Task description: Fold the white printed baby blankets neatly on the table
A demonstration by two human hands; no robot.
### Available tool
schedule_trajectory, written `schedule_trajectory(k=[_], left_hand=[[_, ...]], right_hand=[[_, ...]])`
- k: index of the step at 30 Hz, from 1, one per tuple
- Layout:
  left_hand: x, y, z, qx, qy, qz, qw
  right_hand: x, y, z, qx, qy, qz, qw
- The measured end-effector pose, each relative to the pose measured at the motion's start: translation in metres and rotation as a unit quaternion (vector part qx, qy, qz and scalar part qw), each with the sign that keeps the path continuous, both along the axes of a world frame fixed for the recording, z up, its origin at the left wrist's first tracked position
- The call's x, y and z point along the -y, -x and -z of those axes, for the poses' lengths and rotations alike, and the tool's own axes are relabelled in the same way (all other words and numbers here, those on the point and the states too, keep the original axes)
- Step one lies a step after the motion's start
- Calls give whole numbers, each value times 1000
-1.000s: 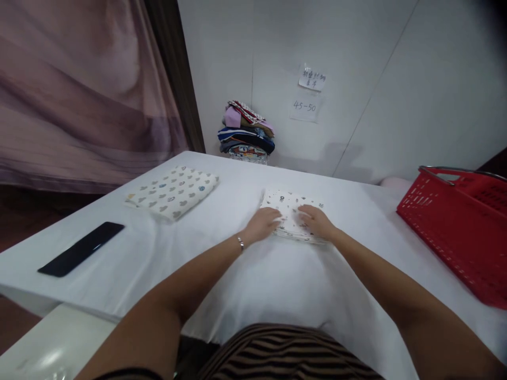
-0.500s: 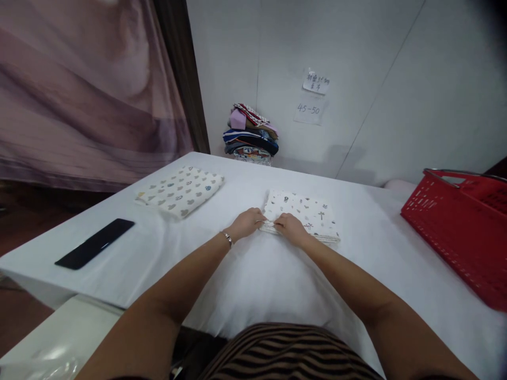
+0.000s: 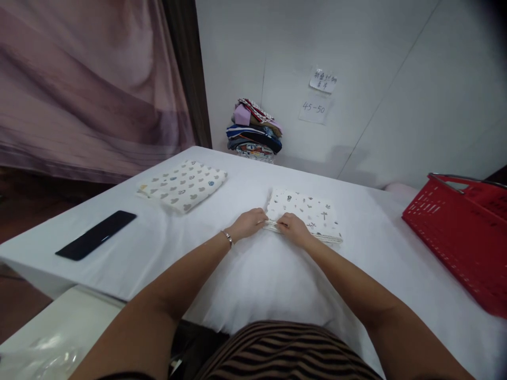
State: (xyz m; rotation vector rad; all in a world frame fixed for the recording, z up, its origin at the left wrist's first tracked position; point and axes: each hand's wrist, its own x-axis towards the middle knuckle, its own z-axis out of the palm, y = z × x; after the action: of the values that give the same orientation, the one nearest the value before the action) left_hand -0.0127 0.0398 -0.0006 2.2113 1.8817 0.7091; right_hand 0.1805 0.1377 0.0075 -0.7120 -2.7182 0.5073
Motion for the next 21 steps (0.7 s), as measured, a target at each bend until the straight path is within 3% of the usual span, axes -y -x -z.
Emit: schedule_trajectory(k=[16,21], left_hand=[[2,-4,0,-69,6,-7,998],[-2,-2,-4,-83,19,0,996]], right_hand=[[1,-2,2,47,-67,-18,996],[-2,1,0,48,-25,-3,999]])
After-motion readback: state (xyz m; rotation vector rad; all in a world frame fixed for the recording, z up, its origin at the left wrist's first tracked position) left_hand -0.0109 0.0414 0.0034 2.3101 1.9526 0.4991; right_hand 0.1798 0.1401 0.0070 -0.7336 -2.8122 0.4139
